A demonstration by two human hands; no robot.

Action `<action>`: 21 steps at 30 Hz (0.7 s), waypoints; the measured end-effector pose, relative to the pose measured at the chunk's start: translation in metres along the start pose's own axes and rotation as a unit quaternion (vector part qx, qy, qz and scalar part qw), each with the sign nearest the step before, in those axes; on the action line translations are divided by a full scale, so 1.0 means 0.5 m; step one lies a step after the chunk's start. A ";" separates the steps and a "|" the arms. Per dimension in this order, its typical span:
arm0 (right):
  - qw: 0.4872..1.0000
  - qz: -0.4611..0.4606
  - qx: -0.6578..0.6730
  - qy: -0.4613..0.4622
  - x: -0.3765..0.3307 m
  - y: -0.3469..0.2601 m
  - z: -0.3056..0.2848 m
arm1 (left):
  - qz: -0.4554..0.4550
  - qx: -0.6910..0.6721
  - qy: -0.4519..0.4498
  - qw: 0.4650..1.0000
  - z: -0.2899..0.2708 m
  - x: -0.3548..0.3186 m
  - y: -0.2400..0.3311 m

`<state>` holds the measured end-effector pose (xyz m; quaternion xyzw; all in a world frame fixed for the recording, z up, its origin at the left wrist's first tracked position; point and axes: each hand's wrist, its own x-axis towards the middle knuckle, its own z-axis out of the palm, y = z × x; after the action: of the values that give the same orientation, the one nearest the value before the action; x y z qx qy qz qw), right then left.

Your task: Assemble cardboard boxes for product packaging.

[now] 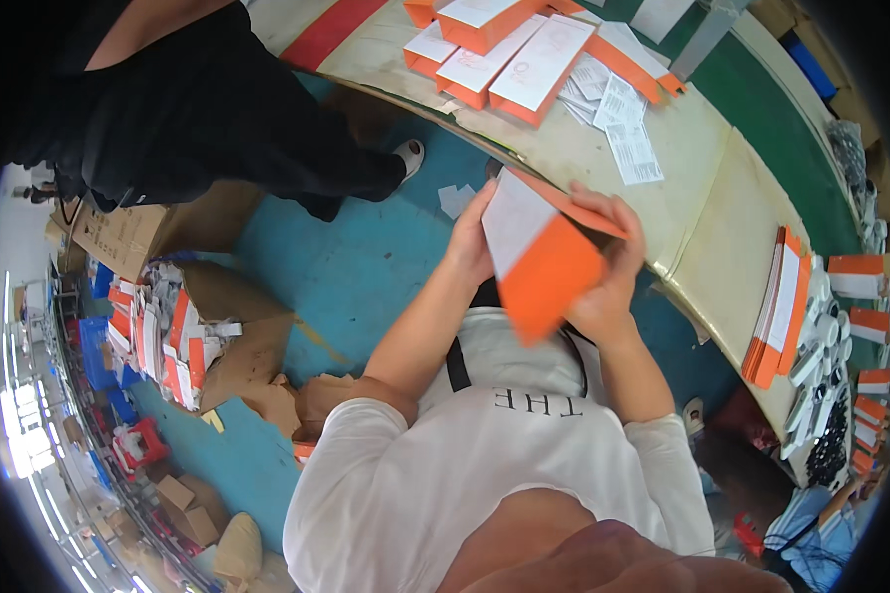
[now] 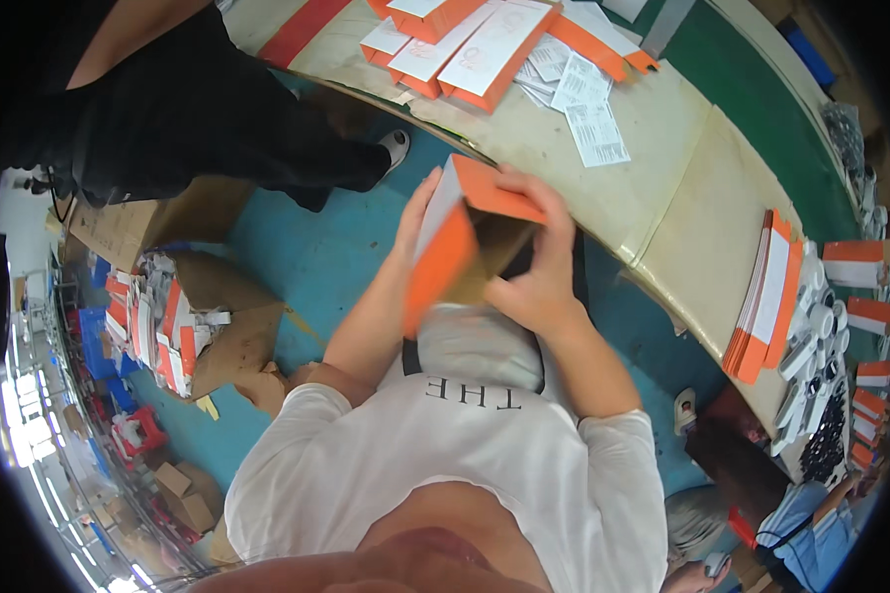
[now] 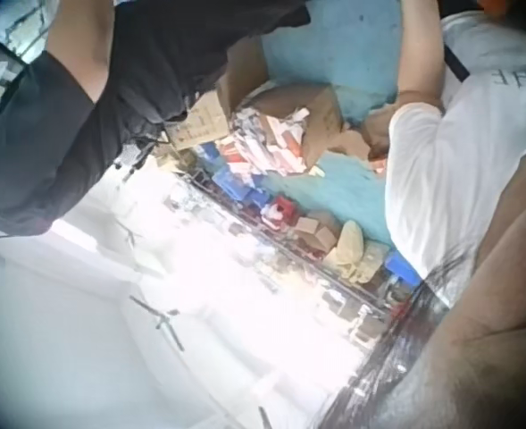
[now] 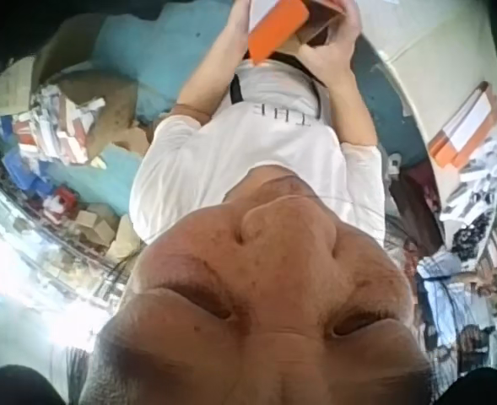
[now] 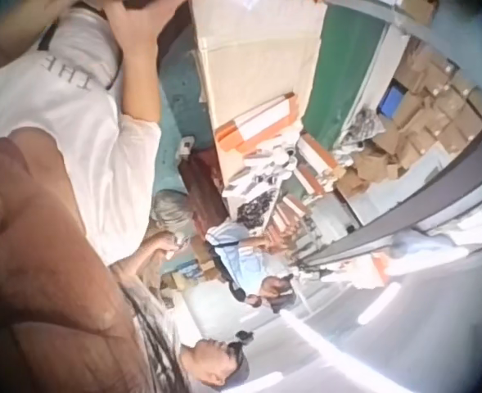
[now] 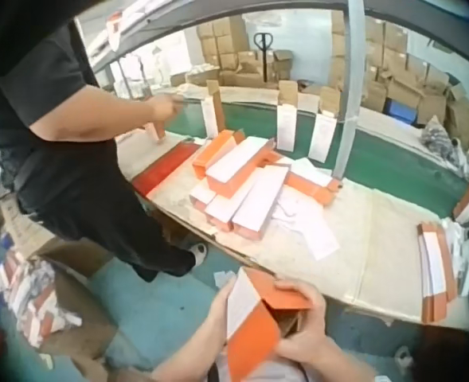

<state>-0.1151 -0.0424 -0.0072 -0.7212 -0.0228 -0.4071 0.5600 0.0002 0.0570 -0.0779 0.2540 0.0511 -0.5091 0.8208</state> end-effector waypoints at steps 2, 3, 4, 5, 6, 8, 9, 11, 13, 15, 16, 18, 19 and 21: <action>0.997 0.014 -0.060 -0.043 0.001 -0.002 0.005 | 0.018 -0.034 -0.020 0.999 0.020 -0.010 -0.004; 0.998 0.012 -0.053 -0.034 0.000 -0.002 0.012 | 0.056 -0.049 -0.001 0.997 0.041 -0.013 -0.004; 0.999 0.008 -0.043 -0.029 0.004 -0.003 0.018 | 0.099 -0.065 0.017 0.993 0.056 -0.013 -0.004; 0.999 0.012 -0.042 -0.028 0.007 -0.011 0.019 | 0.097 -0.064 0.021 0.993 0.056 -0.018 -0.004; 0.995 0.009 -0.078 -0.060 0.011 -0.021 0.019 | 0.086 -0.083 0.011 0.993 0.055 -0.026 -0.002; 0.989 0.004 -0.114 -0.091 0.014 -0.027 0.025 | 0.074 -0.100 -0.001 0.992 0.048 -0.027 0.002; 0.990 0.033 -0.106 -0.083 0.014 -0.027 0.034 | 0.050 -0.111 -0.038 0.992 0.035 -0.026 0.004; 0.991 0.086 -0.082 -0.068 0.020 -0.032 0.048 | 0.026 -0.120 -0.075 0.990 0.005 -0.023 0.000; 0.990 0.102 -0.084 -0.050 0.022 -0.024 0.050 | 0.040 -0.080 -0.066 0.994 -0.013 -0.009 -0.006; 0.989 0.146 -0.030 0.016 0.025 0.013 0.049 | 0.138 0.056 0.009 0.989 -0.019 -0.006 -0.001; 0.987 0.152 0.013 0.056 0.044 0.030 0.031 | 0.230 0.173 0.080 0.954 -0.014 -0.019 0.008; 0.973 0.180 0.066 0.131 0.077 0.029 0.006 | 0.493 0.585 0.145 0.628 0.003 -0.043 0.020; 0.974 0.183 0.072 0.114 0.076 0.024 -0.002 | 0.533 0.647 0.076 0.541 0.014 -0.048 0.017; 0.956 0.232 0.163 0.080 0.078 0.012 0.013 | 0.562 0.710 -0.015 0.423 0.040 -0.041 0.018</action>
<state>-0.0825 -0.0556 0.0118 -0.5705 0.1243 -0.3131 0.7490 -0.0051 0.0674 -0.0504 0.7118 -0.4950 0.2062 0.4537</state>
